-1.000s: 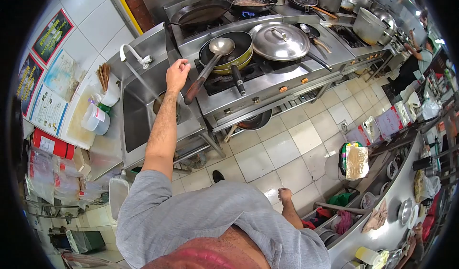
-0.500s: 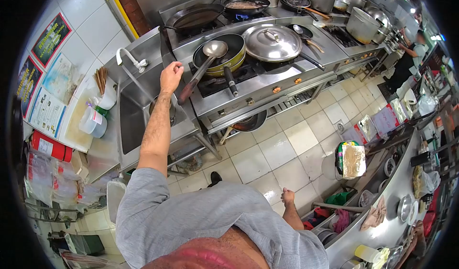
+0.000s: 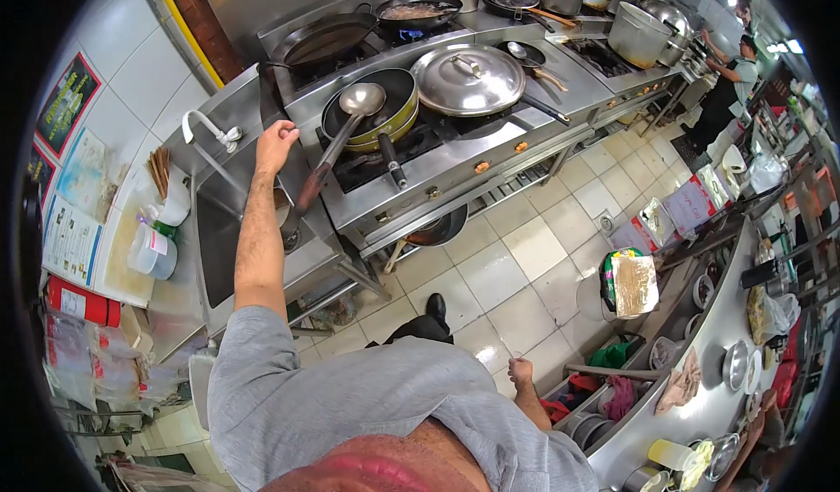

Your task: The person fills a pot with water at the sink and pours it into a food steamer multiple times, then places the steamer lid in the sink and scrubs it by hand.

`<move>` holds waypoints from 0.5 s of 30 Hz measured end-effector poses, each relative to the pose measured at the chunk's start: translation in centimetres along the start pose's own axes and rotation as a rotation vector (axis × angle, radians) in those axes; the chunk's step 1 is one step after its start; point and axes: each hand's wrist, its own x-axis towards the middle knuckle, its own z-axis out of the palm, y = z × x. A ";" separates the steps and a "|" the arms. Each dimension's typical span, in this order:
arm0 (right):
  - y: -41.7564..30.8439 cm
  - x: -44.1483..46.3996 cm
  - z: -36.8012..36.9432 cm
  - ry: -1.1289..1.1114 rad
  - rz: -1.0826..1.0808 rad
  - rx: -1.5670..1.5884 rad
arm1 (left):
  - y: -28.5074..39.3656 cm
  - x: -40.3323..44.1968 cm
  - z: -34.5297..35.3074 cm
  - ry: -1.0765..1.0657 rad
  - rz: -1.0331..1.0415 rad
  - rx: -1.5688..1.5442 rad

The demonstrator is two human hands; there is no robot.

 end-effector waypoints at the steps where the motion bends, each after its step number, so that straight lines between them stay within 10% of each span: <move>1: -0.2 0.0 -0.2 0.005 0.002 0.000 | -0.1 0.2 -0.1 -0.014 -0.035 -0.038; 15: -11.7 7.8 -5.4 0.077 0.001 -0.138 | 1.7 -1.5 0.8 0.286 -0.240 -0.587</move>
